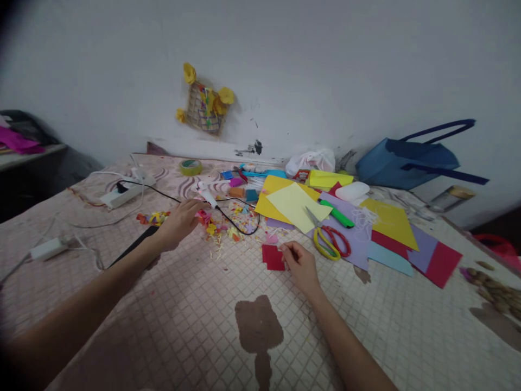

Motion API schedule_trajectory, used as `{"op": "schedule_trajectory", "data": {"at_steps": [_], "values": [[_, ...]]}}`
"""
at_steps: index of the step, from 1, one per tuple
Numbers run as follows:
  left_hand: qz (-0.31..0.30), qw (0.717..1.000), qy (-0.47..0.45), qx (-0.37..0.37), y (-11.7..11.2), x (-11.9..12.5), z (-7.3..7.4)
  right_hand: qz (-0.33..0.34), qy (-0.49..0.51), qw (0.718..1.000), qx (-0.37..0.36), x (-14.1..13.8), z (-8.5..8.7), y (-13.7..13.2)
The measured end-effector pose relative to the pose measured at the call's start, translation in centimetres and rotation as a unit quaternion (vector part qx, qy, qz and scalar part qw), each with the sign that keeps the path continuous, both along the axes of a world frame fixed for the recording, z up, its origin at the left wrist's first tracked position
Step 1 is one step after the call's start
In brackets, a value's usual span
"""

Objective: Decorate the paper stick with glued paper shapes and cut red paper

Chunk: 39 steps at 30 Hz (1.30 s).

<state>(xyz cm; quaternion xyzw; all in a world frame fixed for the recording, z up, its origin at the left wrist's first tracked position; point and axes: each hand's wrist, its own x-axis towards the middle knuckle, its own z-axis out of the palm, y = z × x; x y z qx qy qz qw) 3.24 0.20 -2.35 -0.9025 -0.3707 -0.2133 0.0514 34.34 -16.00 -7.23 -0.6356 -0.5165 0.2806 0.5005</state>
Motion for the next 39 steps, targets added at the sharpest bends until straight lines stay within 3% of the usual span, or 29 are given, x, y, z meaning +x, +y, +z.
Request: {"op": "schedule_trajectory", "data": {"at_steps": [5,12,17,22,26,33,39], "values": [[-0.058,0.993,-0.104,0.004,-3.0,0.9,0.5,0.001,-0.009,1.000,0.004,0.0,0.0,0.0],[-0.105,0.972,-0.196,-0.074,-7.7,3.4,0.0,0.001,-0.065,0.998,0.019,-0.1,0.3,0.0],[-0.107,0.964,-0.179,-0.165,-9.8,4.5,-1.0,0.029,-0.156,0.987,0.034,0.0,2.0,3.3],[-0.101,0.955,-0.191,-0.202,-10.6,4.6,-2.2,0.087,-0.276,0.957,0.021,-0.9,3.6,9.9],[-0.095,0.946,-0.211,-0.228,-11.0,4.4,-2.6,0.082,-0.359,0.930,-0.007,-2.2,3.2,13.3],[-0.110,0.937,-0.217,-0.249,-11.0,4.4,-3.1,0.074,-0.387,0.919,-0.018,-3.5,2.0,15.1],[-0.114,0.940,-0.213,-0.243,-10.9,4.1,-3.3,0.082,-0.291,0.953,0.023,-1.8,4.0,15.6]]}}
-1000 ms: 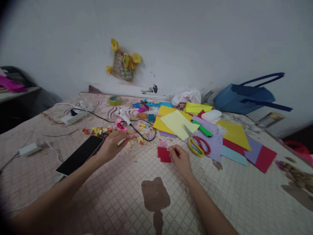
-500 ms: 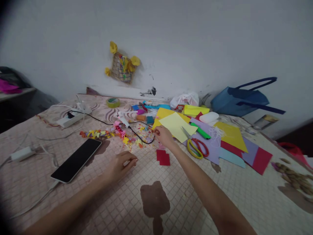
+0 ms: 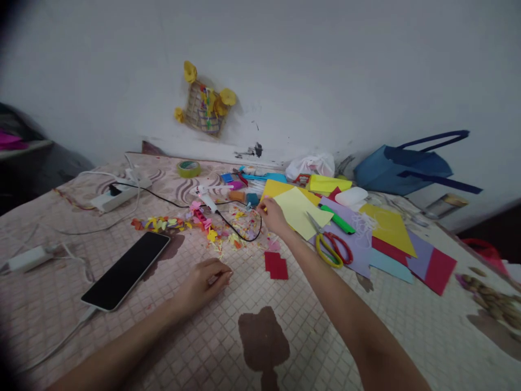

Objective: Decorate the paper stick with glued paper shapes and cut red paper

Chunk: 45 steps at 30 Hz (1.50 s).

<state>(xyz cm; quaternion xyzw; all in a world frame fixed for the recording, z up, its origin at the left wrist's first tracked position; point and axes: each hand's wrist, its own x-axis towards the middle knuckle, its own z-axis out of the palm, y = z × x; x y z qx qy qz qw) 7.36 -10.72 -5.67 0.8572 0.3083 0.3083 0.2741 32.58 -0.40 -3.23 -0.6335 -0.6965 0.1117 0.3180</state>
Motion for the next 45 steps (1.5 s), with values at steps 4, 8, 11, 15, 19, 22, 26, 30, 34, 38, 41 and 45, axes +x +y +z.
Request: {"op": "schedule_trajectory", "data": {"at_steps": [4,8,11,15,19,22,26,30,34,38,41,45], "values": [[-0.004,1.000,0.002,0.002,0.0,0.0,0.1,0.024,0.096,0.995,-0.001,0.9,2.1,-0.8],[-0.014,1.000,0.010,0.003,-0.1,0.0,0.0,0.062,0.162,0.985,-0.015,0.8,2.7,-1.9],[-0.013,1.000,0.015,0.002,-0.1,0.0,-0.2,0.081,0.202,0.976,-0.027,0.3,2.5,-2.5],[-0.013,1.000,0.016,0.003,-0.2,0.0,-0.1,0.097,0.246,0.964,-0.020,-0.3,3.8,-3.2],[-0.011,1.000,0.015,0.004,-0.3,0.0,0.1,0.129,0.272,0.954,0.006,-0.4,6.0,-3.8],[-0.015,1.000,0.019,0.002,-0.4,0.1,0.1,0.138,0.148,0.979,-0.034,-0.3,5.4,-3.4],[-0.020,1.000,0.018,0.006,-0.5,0.1,0.0,0.116,0.005,0.990,-0.076,-0.4,1.6,-1.9],[-0.023,1.000,0.015,0.009,-0.4,0.2,-0.3,0.097,-0.033,0.992,-0.076,-0.7,-1.1,-0.6],[-0.024,0.999,0.018,0.010,-0.2,0.1,-0.6,0.086,-0.036,0.992,-0.081,-0.8,-1.7,0.2],[-0.030,0.999,0.020,0.012,-0.2,0.1,-0.6,0.088,-0.008,0.992,-0.085,-0.6,-1.8,0.6],[-0.030,0.999,0.020,0.014,-0.3,0.0,-0.6,0.087,0.039,0.992,-0.081,-0.1,-1.1,0.3],[-0.028,0.999,0.029,0.011,-0.3,0.1,-0.6,0.108,0.114,0.983,-0.094,0.3,1.4,-0.7]]}}
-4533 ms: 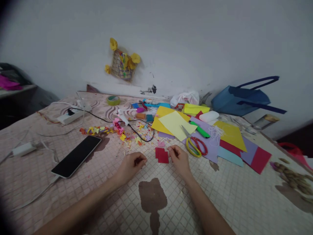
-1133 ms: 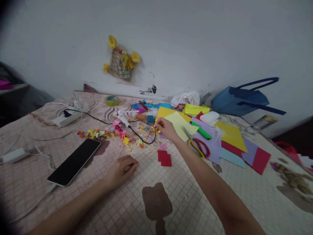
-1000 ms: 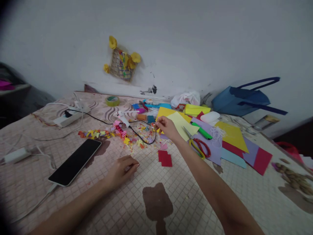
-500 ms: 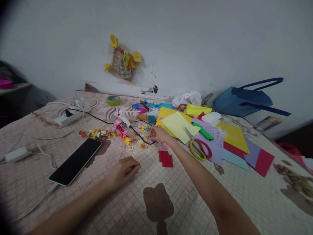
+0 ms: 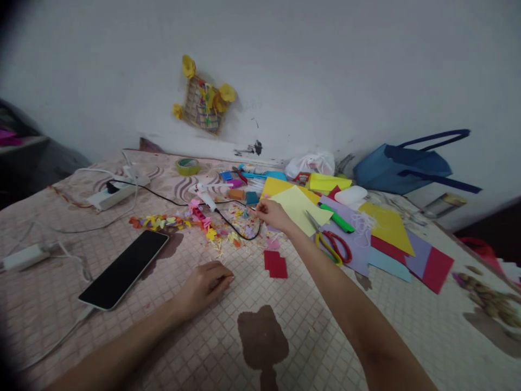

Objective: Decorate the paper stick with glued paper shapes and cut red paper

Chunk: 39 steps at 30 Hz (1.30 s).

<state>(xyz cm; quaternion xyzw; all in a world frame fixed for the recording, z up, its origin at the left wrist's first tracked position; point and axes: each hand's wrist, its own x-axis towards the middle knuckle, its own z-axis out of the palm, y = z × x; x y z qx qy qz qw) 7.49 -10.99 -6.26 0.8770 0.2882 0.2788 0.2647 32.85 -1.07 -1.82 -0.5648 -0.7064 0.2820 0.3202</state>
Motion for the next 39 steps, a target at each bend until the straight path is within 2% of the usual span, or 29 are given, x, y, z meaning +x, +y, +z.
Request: {"op": "schedule_trajectory", "data": {"at_steps": [4,9,11,13,17,21,24,29,31,34,39], "values": [[-0.004,1.000,0.003,-0.004,0.0,0.1,0.0,0.028,0.046,0.999,-0.007,-0.9,1.7,-1.2],[-0.001,1.000,0.001,-0.007,-0.1,0.1,0.2,0.049,0.022,0.998,-0.029,-2.0,0.5,-1.7],[0.001,1.000,-0.001,-0.007,-0.2,0.1,0.3,0.019,-0.002,1.000,-0.019,-1.3,0.1,-1.1],[0.000,1.000,-0.002,-0.004,-0.2,0.1,0.4,-0.042,-0.030,0.999,0.010,0.1,0.1,0.1],[-0.004,1.000,-0.003,0.007,-0.3,0.2,0.2,-0.153,-0.110,0.980,0.063,3.2,0.4,3.1],[-0.014,1.000,0.001,0.011,-0.2,0.1,0.1,-0.186,-0.183,0.962,0.085,4.2,0.2,5.8],[-0.014,1.000,0.004,0.013,-0.1,0.1,0.1,-0.164,-0.214,0.959,0.085,3.2,-0.2,7.0],[-0.020,0.999,0.010,0.024,0.1,0.2,0.1,-0.028,-0.246,0.967,0.057,-0.1,-1.5,6.4],[-0.025,0.999,0.008,0.028,0.1,0.3,0.0,0.006,-0.262,0.964,0.051,-1.4,-2.1,5.8],[-0.030,0.999,0.006,0.027,0.2,0.4,-0.2,0.029,-0.283,0.957,0.054,-2.4,-2.5,5.0],[-0.022,0.999,0.004,0.024,0.3,0.4,-0.4,0.050,-0.301,0.950,0.060,-2.3,-2.5,4.8]]}}
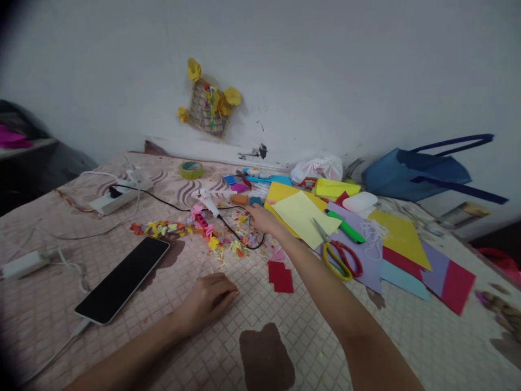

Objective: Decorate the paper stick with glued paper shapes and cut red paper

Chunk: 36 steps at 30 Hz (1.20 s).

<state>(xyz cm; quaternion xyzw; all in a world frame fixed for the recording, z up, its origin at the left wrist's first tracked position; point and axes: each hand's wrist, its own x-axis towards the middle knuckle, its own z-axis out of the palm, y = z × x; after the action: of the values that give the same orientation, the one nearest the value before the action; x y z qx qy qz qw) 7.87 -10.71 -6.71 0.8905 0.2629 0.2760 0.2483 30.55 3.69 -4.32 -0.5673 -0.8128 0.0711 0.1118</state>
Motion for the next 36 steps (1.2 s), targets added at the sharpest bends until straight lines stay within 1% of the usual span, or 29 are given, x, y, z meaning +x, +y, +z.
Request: {"op": "schedule_trajectory", "data": {"at_steps": [4,8,11,14,17,23,26,30,34,36], "values": [[-0.001,1.000,0.001,0.001,0.0,0.0,0.0,0.000,0.002,1.000,0.012,0.5,0.2,-0.1],[0.002,1.000,0.000,-0.008,0.1,0.0,0.0,0.002,0.032,0.999,0.024,1.0,1.2,0.2],[0.003,1.000,0.000,-0.014,0.1,0.0,0.0,0.008,0.054,0.998,0.015,1.0,1.7,0.5],[0.004,1.000,0.003,-0.019,0.1,0.0,0.1,0.012,0.060,0.998,0.007,0.4,1.5,0.8],[0.003,1.000,0.001,-0.024,0.1,0.1,0.1,-0.002,0.059,0.998,0.009,-0.7,1.0,1.2],[0.004,1.000,0.000,-0.024,0.2,0.1,0.0,-0.072,0.036,0.997,0.021,-3.7,0.1,1.9],[0.001,1.000,-0.002,-0.025,0.2,0.1,0.1,-0.093,0.020,0.995,0.013,-4.7,-0.2,2.1],[0.000,1.000,0.003,-0.021,0.2,0.0,0.2,-0.108,0.015,0.994,0.002,-4.7,-0.3,2.6],[-0.002,1.000,0.007,-0.013,0.2,-0.1,0.3,-0.116,0.037,0.992,0.012,-3.8,0.2,3.3],[-0.003,1.000,0.010,-0.012,0.3,-0.1,0.3,-0.107,0.055,0.993,0.020,-3.6,0.6,3.6]]}}
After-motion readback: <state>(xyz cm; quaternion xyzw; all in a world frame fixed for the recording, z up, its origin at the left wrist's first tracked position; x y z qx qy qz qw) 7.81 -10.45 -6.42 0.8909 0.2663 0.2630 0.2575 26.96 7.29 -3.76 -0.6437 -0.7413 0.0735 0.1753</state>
